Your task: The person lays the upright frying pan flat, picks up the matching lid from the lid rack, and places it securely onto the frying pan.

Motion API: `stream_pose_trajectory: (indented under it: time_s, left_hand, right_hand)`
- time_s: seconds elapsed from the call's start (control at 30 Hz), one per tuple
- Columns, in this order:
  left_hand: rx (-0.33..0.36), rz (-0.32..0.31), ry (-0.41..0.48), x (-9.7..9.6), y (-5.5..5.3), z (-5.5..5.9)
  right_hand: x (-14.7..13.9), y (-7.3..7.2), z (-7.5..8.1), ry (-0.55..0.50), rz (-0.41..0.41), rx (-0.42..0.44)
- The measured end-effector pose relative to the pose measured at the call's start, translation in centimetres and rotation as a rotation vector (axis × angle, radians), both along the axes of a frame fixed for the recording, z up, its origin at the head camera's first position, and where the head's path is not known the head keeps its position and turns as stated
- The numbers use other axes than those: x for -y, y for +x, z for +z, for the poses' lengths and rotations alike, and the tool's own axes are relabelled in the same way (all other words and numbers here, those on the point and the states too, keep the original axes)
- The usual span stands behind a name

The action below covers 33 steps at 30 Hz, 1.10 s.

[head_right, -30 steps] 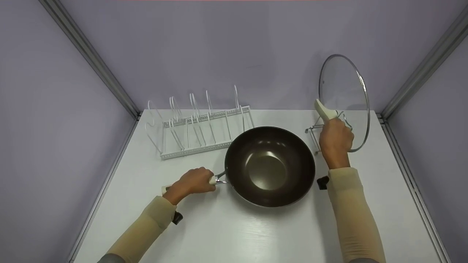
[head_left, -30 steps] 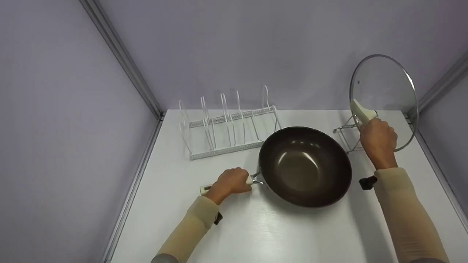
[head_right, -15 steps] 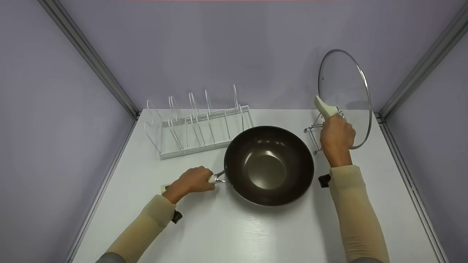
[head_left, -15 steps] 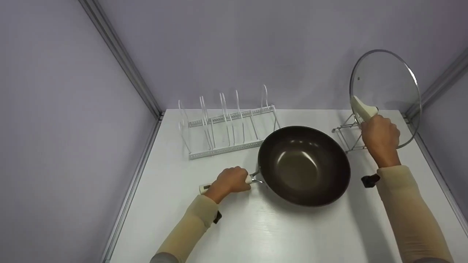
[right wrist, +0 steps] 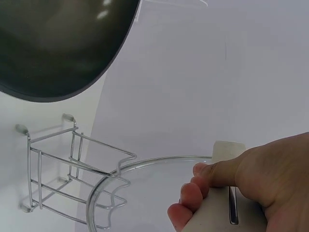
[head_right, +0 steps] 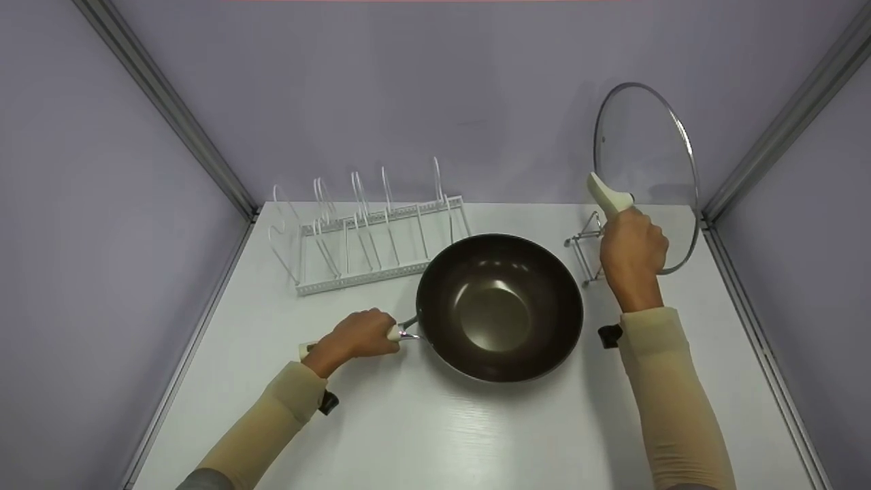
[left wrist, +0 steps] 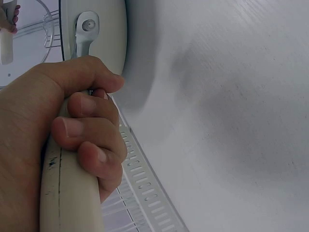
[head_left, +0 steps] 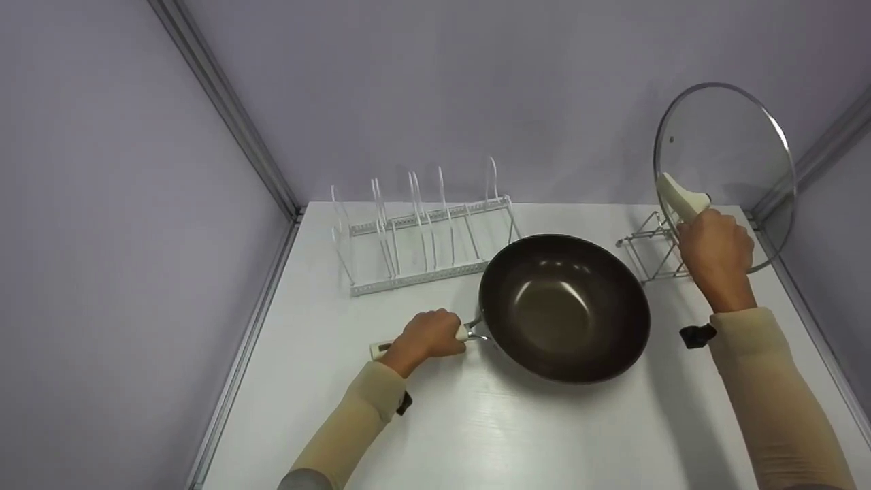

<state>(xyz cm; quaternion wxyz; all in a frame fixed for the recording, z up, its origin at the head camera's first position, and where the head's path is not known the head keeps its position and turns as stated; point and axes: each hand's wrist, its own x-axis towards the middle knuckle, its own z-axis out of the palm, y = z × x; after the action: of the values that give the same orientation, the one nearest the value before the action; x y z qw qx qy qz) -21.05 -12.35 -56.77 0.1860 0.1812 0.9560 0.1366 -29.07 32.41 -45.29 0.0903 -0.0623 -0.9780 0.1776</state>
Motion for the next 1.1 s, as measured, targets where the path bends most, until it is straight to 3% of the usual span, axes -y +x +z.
stream_pose_trajectory:
  time_s: [1.1]
  left_hand:
    - [0.006,0.005,-0.004,0.1,-0.2,0.2]
  right_hand:
    - [0.1,2.2,3.3,0.002,0.038,-0.027]
